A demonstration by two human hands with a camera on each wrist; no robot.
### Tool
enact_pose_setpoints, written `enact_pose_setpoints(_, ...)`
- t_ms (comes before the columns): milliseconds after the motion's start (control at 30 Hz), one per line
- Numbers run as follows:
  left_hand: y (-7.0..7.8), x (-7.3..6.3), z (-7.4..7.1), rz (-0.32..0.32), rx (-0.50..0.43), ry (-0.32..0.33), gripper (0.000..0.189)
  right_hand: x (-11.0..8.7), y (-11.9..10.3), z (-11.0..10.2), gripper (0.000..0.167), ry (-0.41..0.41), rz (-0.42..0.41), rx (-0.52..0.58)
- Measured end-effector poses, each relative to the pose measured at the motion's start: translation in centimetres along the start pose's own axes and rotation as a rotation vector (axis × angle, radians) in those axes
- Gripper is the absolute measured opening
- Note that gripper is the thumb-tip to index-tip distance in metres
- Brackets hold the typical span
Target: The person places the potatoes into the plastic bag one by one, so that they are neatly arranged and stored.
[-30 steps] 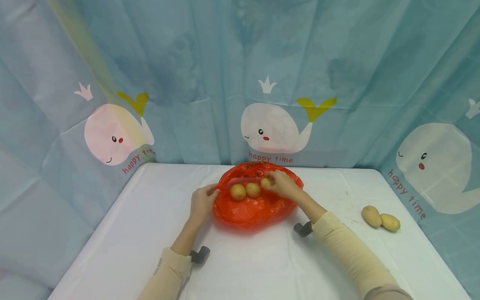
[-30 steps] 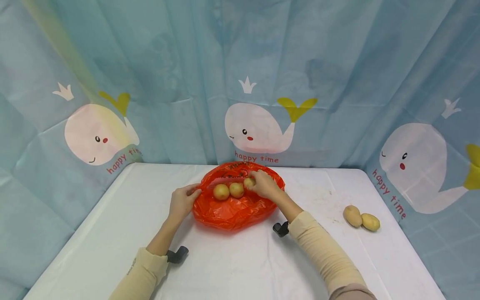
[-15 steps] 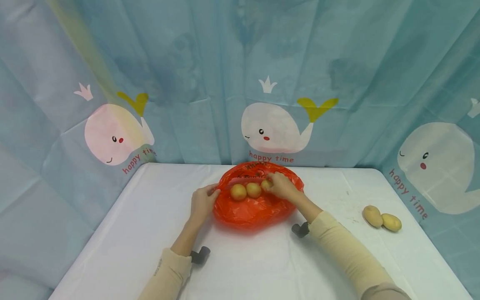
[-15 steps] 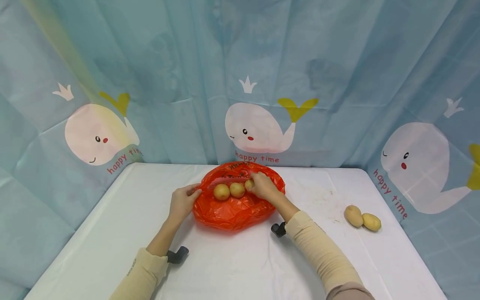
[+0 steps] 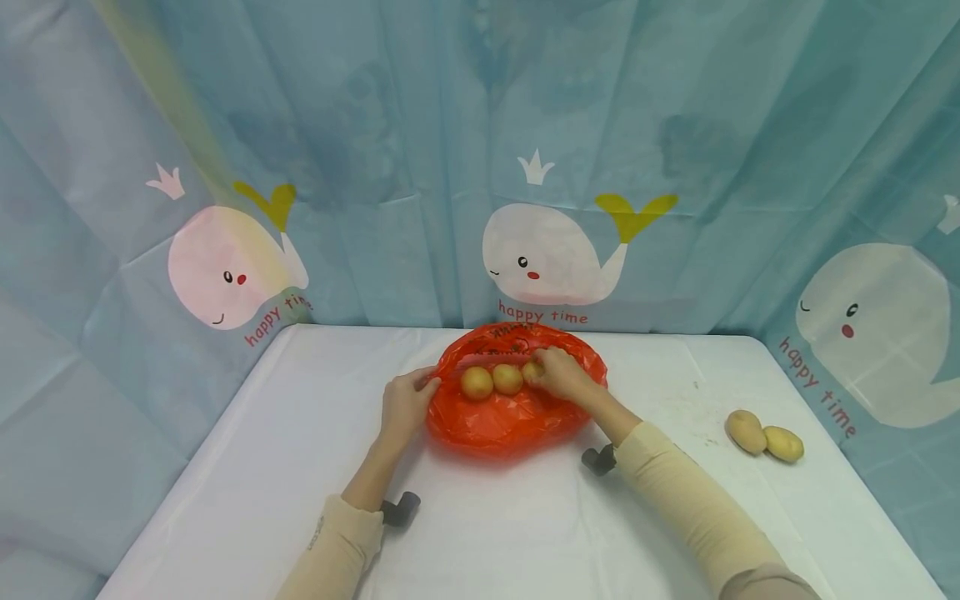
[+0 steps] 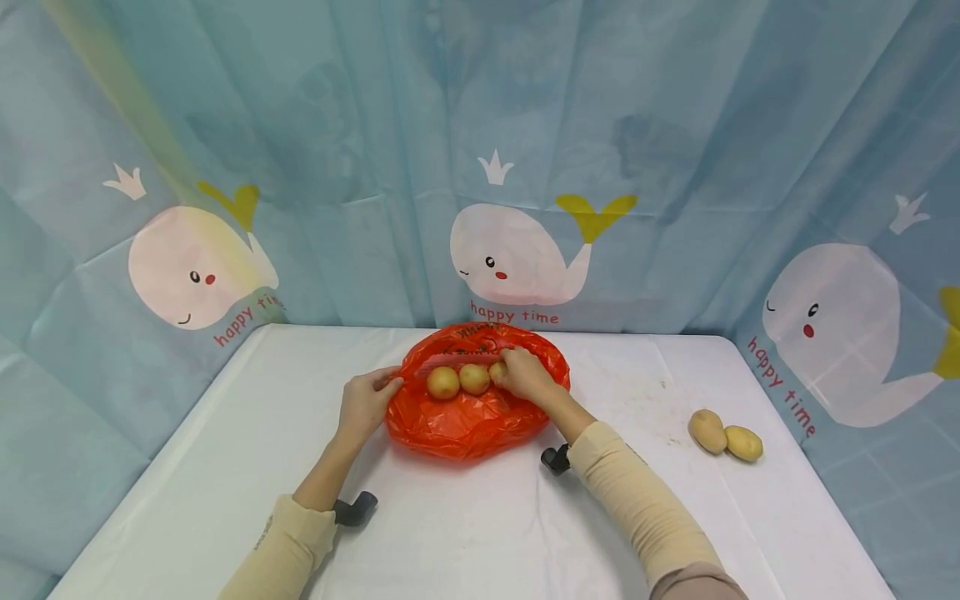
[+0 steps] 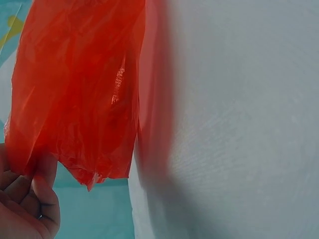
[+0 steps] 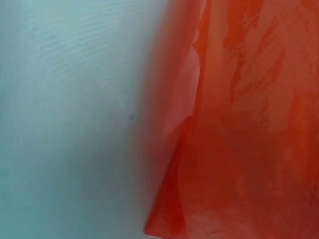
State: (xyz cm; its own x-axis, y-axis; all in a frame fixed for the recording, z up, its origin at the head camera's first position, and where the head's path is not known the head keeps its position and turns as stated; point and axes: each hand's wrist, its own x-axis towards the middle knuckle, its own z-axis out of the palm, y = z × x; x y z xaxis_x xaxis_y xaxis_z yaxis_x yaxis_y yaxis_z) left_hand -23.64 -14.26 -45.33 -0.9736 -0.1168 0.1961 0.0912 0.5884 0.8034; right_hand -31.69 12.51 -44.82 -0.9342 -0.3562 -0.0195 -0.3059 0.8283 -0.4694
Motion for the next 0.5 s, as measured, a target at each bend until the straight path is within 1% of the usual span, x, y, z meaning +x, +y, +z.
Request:
enact_pose_setpoints(233,-0.03,-0.03,0.02,0.009,-0.003,0.004,0.032,-0.19,0.21,0.25,0.033,-0.012,0.006,0.001)
enact_pose_setpoints(500,0.0,-0.05,-0.03,-0.001,0.002,-0.001,0.032,-0.13,0.19,0.35,0.03,-0.025,0.004,0.014)
